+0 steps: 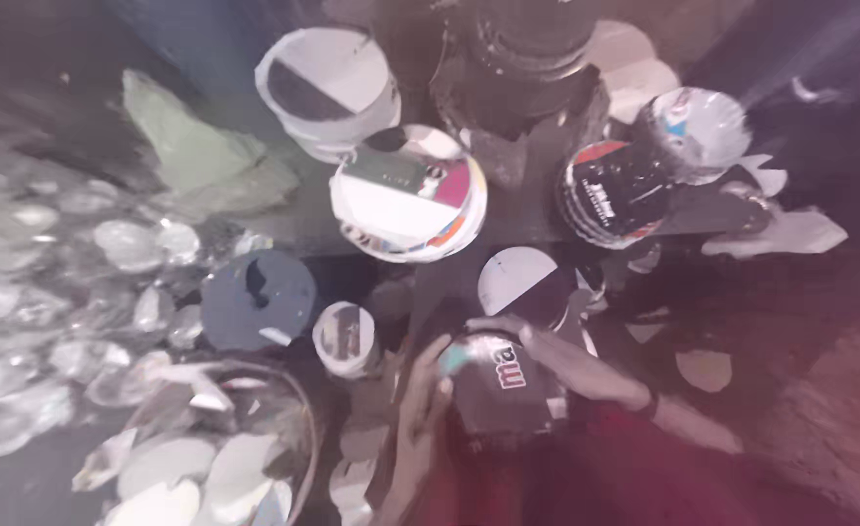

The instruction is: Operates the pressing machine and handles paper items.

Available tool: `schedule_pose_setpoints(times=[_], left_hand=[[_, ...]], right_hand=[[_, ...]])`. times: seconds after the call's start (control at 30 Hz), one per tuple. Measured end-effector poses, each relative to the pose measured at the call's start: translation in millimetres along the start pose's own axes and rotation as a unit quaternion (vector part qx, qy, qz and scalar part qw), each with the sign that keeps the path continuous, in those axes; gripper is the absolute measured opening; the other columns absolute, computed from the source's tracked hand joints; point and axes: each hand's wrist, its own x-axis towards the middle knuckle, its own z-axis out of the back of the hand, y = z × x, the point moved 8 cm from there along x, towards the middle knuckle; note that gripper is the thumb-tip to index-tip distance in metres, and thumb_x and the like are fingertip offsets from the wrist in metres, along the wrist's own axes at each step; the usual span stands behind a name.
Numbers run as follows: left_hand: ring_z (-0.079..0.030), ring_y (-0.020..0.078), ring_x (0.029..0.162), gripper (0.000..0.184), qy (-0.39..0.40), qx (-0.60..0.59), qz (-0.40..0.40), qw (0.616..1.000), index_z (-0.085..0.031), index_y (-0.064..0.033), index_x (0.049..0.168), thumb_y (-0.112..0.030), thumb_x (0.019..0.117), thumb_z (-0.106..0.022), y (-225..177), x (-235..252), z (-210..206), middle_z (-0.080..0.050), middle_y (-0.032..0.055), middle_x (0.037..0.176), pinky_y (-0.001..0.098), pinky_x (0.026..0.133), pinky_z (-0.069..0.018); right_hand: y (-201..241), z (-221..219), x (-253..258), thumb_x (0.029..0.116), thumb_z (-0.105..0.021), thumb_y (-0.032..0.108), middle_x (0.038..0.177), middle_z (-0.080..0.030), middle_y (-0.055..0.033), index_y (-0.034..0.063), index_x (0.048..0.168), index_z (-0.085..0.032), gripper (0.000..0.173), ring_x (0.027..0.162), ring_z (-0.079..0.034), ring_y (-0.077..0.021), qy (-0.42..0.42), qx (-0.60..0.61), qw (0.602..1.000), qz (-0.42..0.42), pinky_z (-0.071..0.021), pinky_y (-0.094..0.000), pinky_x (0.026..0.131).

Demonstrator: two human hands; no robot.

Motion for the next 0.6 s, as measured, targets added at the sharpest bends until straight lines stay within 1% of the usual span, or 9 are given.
schedule_pose_setpoints(times=[0.07, 0.1, 0.13, 0.2, 0.27, 0.4, 0.47, 0.5, 0.6], left_hand=[[-0.052, 0.0048, 0.131, 0.049, -0.007, 0.039, -0.008, 0.999, -0.042, 0.016, 0.142, -0.016, 0.1047, -0.046, -4, 3, -3, -0.051, 0.0144, 0.148, 0.0231, 0.111, -0.0426], [-0.051, 0.0047, 0.132, 0.048, -0.011, 0.047, -0.006, 0.999, -0.043, 0.0174, 0.141, -0.013, 0.1041, -0.046, -7, 3, -6, -0.052, 0.0162, 0.147, 0.0224, 0.111, -0.042], [-0.051, 0.0039, 0.132, 0.047, -0.008, 0.047, -0.001, 0.999, -0.043, 0.0189, 0.14, -0.011, 0.1035, -0.046, -10, 3, -9, -0.052, 0.0175, 0.147, 0.0215, 0.111, -0.0412], [-0.053, 0.0007, 0.128, 0.049, 0.013, 0.033, 0.02, 0.999, -0.039, 0.0215, 0.138, -0.01, 0.1015, -0.051, -12, 4, -17, -0.053, 0.0171, 0.145, 0.0198, 0.107, -0.0445], [-0.055, -0.0032, 0.122, 0.056, 0.044, 0.028, 0.034, 0.998, -0.039, 0.0219, 0.134, -0.019, 0.1004, -0.056, -9, 6, -19, -0.058, 0.0137, 0.138, 0.0192, 0.104, -0.0462], [-0.057, 0.0037, 0.12, 0.053, 0.111, 0.003, 0.049, 0.993, -0.034, 0.0265, 0.132, -0.003, 0.0953, -0.058, 14, 10, -22, -0.055, 0.0236, 0.135, 0.0241, 0.104, -0.0468], [-0.058, 0.0043, 0.12, 0.052, 0.107, -0.032, 0.047, 0.993, -0.035, 0.0213, 0.134, -0.006, 0.0959, -0.057, 15, 18, -24, -0.057, 0.0163, 0.135, 0.0271, 0.105, -0.0481], [-0.057, 0.0041, 0.12, 0.052, 0.1, -0.033, 0.038, 0.994, -0.035, 0.0198, 0.135, -0.005, 0.0956, -0.057, 10, 23, -24, -0.056, 0.0143, 0.135, 0.0273, 0.104, -0.0483], [-0.057, 0.0003, 0.116, 0.052, 0.034, 0.019, -0.008, 0.999, -0.035, 0.0169, 0.138, 0.001, 0.0932, -0.054, -16, 39, -14, -0.055, 0.0111, 0.136, 0.0232, 0.099, -0.0501]], right_hand=[[2, 3, 1, 0.1104, -0.023, 0.051, 0.154, -0.049, -0.0081, 0.0003, 0.156, -0.036, 0.069, 0.139, -0.048, -0.0108, 0.034, 0.092, 0.995, -0.019, -0.0405, -0.0309, 0.116], [4, 5, 0, 0.1119, -0.027, 0.042, 0.153, -0.05, -0.0099, -0.0011, 0.155, -0.036, 0.062, 0.137, -0.05, -0.0112, 0.03, 0.09, 0.995, -0.017, -0.042, -0.0303, 0.115], [5, 6, -2, 0.111, -0.032, 0.022, 0.148, -0.053, -0.0122, -0.003, 0.151, -0.042, 0.049, 0.129, -0.055, -0.0092, 0.004, 0.059, 0.998, -0.009, -0.0462, -0.0266, 0.108], [0, 4, -7, 0.1005, -0.042, 0.0, 0.117, -0.068, -0.0116, -0.0031, 0.135, -0.06, 0.039, 0.088, -0.062, -0.0025, -0.108, -0.037, 0.993, 0.014, -0.0521, -0.019, 0.078], [-7, -2, -13, 0.0984, -0.043, -0.002, 0.095, -0.068, -0.0139, -0.0053, 0.125, -0.062, 0.033, 0.073, -0.062, -0.0101, -0.145, -0.107, 0.983, 0.032, -0.0536, -0.0259, 0.07], [8, 17, -1, 0.1016, -0.048, 0.001, 0.091, -0.068, -0.0229, -0.0061, 0.119, -0.062, 0.024, 0.078, -0.068, -0.0328, -0.045, -0.23, 0.972, -0.02, -0.0545, -0.0493, 0.072], [51, 63, 11, 0.0998, -0.056, 0.006, 0.1, -0.074, -0.0179, -0.0003, 0.114, -0.072, 0.022, 0.089, -0.073, -0.0312, -0.166, -0.357, 0.918, 0.051, -0.0591, -0.0497, 0.08], [76, 92, 16, 0.1004, -0.057, 0.011, 0.102, -0.075, -0.0152, 0.0032, 0.113, -0.074, 0.023, 0.09, -0.074, -0.0294, -0.252, -0.42, 0.867, 0.088, -0.06, -0.0487, 0.08], [138, 166, 39, 0.0997, -0.062, 0.019, 0.094, -0.074, -0.0173, 0.0039, 0.108, -0.076, 0.023, 0.081, -0.073, -0.0348, -0.427, -0.529, 0.72, 0.141, -0.0578, -0.0554, 0.07]])
